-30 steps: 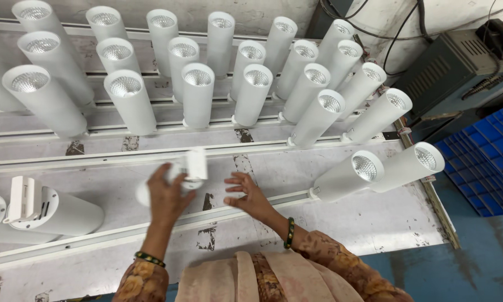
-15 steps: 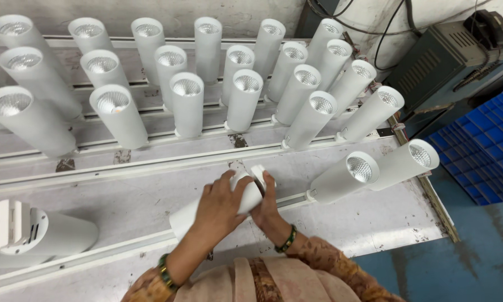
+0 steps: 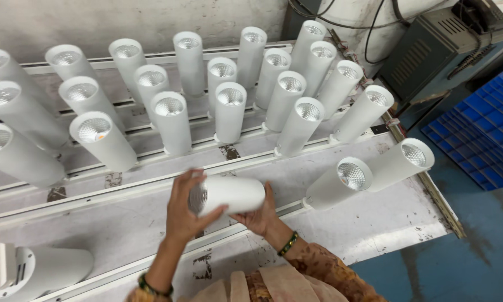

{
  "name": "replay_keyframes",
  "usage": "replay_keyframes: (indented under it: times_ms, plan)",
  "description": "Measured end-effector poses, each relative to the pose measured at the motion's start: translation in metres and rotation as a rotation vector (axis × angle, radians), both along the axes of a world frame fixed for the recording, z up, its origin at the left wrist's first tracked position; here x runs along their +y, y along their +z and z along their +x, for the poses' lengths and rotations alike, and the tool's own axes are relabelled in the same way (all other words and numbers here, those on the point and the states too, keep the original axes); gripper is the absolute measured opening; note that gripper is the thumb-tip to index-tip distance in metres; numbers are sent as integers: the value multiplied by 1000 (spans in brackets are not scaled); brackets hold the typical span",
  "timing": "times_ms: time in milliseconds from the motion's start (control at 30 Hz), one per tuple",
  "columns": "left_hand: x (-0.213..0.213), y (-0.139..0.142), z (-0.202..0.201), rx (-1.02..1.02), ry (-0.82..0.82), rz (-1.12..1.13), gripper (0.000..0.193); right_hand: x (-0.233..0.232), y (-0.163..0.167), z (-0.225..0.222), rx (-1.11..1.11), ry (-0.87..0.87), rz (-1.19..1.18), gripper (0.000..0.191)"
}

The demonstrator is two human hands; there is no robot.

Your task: The person places white cylindrical light fixtures into slots on a metal rack. They handle each fixture by hand, aligning and seating it into the rack. A coworker works nearby on wiring.

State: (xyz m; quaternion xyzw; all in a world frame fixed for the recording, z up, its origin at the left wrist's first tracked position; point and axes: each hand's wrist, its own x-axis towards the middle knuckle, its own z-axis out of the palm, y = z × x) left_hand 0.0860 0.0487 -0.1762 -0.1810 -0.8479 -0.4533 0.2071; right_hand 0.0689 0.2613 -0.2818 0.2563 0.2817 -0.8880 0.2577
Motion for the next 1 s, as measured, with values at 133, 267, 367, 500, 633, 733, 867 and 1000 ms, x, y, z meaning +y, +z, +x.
replay_keyframes:
  times_ms: [133, 267, 367, 500, 633, 733, 867, 1000]
  plan:
    - [18, 19, -65, 42, 57, -213, 74, 13, -8, -32, 187, 98, 373, 99]
    - [48, 36, -118, 10, 31, -382, 73, 46, -13, -26, 338, -72, 676, 89]
    - [62, 45, -142, -21, 22, -472, 75, 61, -18, -6, 299, -3, 767, 83]
    - [80, 46, -156, -84, 53, -523, 74, 61, -29, 14, 274, 85, 771, 73]
    - [103, 42, -158, -109, 141, -550, 77, 55, -38, 17, 288, 124, 759, 62]
    - [114, 40, -159, -90, 169, -512, 80, 51, -39, 13, 315, 166, 784, 59]
    - [126, 40, -160, -70, 188, -494, 83, 47, -42, 4, 349, 182, 791, 59]
    - [134, 39, -154, -81, 176, -503, 84, 47, -51, -1, 358, 191, 803, 57]
